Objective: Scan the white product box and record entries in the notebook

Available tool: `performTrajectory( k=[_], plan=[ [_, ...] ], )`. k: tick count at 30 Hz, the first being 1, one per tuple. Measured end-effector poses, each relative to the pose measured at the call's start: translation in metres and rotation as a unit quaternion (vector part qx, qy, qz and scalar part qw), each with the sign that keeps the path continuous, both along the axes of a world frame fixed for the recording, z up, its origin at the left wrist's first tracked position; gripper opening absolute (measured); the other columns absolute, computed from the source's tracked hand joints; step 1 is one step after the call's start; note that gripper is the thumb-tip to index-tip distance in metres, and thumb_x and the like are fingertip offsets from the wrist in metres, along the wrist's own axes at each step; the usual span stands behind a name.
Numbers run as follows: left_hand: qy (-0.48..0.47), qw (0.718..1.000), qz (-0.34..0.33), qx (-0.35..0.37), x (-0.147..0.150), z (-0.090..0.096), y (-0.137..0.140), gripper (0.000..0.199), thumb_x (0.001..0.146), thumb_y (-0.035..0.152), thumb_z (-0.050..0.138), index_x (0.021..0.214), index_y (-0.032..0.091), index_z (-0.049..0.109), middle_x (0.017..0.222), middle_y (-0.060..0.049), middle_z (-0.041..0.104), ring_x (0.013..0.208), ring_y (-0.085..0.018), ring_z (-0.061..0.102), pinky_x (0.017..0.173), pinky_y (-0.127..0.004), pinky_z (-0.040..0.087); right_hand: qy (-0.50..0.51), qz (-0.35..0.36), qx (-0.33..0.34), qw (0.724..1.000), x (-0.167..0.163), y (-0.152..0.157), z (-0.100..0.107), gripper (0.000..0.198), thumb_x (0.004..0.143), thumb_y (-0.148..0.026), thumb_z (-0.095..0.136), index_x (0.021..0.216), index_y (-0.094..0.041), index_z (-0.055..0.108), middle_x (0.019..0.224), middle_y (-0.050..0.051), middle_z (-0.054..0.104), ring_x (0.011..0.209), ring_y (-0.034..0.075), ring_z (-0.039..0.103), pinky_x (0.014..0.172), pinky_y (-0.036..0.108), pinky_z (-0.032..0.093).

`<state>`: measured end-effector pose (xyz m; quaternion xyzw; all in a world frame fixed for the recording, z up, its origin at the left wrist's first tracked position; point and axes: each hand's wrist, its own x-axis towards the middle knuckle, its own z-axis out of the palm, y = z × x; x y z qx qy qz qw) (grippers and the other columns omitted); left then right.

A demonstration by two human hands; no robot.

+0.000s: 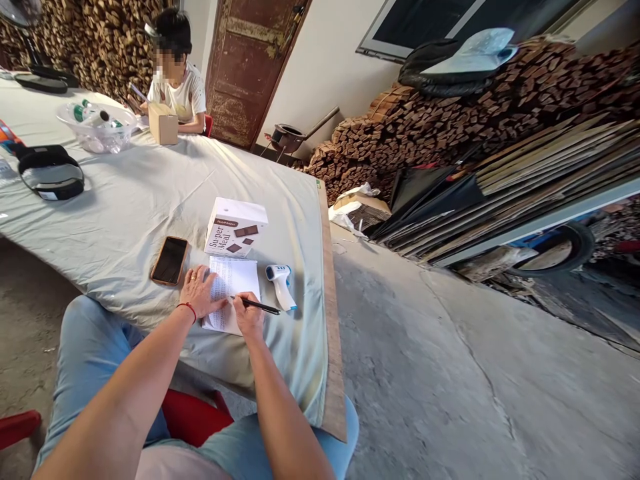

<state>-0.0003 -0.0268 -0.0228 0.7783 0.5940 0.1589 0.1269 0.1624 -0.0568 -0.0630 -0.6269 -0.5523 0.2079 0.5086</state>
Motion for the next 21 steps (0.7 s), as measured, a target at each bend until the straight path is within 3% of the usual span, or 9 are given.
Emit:
performTrajectory(
  k=[21],
  plan=[
    [-0.017,1.000,-0.003,0.006,-0.0012,-0.0024,0.0000,0.062,0.076,0.051,0.073,0.130,0.026,0.055,0.147,-0.013,0.045,0.147,-0.035,0.033,0.126,-0.055,0.016,-0.012,-0.001,-0.004,1.000,0.0008,-0.0003,-0.0002,0.027,0.079,-0.047,0.049,0.072,-0.023,0.060,0.066,0.003,0.066,0.063,0.020,0.058,0.061,0.030,0.046]
  ],
)
